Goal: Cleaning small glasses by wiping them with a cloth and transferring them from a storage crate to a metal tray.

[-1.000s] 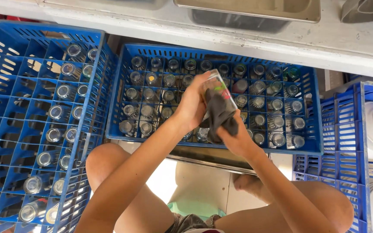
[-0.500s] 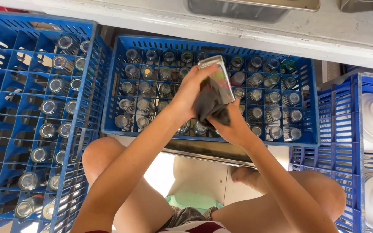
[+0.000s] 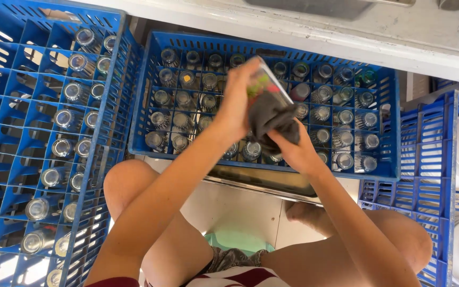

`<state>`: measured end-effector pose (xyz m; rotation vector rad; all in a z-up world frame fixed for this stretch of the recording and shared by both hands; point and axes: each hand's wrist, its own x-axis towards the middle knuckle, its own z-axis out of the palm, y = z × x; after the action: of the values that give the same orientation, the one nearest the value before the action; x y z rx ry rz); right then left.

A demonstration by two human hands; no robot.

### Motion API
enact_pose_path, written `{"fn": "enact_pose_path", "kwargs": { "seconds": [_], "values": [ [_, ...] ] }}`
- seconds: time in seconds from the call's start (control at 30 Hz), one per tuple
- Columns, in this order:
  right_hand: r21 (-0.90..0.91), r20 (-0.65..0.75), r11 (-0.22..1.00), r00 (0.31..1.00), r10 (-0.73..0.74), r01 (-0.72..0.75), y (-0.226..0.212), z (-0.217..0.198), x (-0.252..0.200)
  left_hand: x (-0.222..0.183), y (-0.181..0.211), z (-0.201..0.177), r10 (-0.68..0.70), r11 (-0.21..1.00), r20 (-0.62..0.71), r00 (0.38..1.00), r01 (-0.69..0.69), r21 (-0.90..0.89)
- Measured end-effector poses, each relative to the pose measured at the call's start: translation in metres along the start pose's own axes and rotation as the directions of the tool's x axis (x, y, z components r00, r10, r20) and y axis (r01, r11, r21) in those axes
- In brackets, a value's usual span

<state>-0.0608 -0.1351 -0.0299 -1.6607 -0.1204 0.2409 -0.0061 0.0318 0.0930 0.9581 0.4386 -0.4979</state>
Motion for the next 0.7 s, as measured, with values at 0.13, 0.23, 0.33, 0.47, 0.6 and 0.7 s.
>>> {"fn": "enact_pose_path", "kwargs": {
  "seconds": [0.13, 0.23, 0.33, 0.47, 0.6, 0.7],
  "values": [
    [0.377, -0.083, 0.902, 0.977, -0.194, 0.212, 0.035, -0.007, -0.003, 0.026, -0.031, -0.005, 0.006, 0.998, 0.029, 1.0, -0.004, -0.058],
    [-0.018, -0.009, 0.988, 0.988, 0.152, -0.152, -0.03, 0.001, -0.006, 0.025, -0.019, -0.005, 0.032, 0.988, 0.112, 0.993, -0.014, -0.153],
    [-0.783, 0.424, 0.265, 0.795, -0.433, 0.562, -0.021, -0.008, 0.001, 0.034, -0.011, -0.01, 0.083, 0.996, -0.081, 0.993, -0.084, -0.011],
    [-0.467, -0.022, 0.75, 0.841, -0.54, 0.469, -0.03, -0.005, -0.003, 0.03, 0.0, -0.021, 0.139, 0.974, -0.21, 0.968, -0.172, -0.148],
    [-0.368, -0.265, 0.864, 0.852, -0.451, 0.343, -0.052, -0.021, -0.006, 0.03, -0.01, -0.016, 0.064, 0.97, -0.146, 0.987, -0.096, -0.224],
    [-0.371, -0.263, 0.834, 0.815, -0.516, 0.409, -0.045, -0.009, -0.001, 0.028, -0.027, -0.007, 0.024, 0.998, -0.008, 1.0, -0.025, -0.056]
  ]
}}
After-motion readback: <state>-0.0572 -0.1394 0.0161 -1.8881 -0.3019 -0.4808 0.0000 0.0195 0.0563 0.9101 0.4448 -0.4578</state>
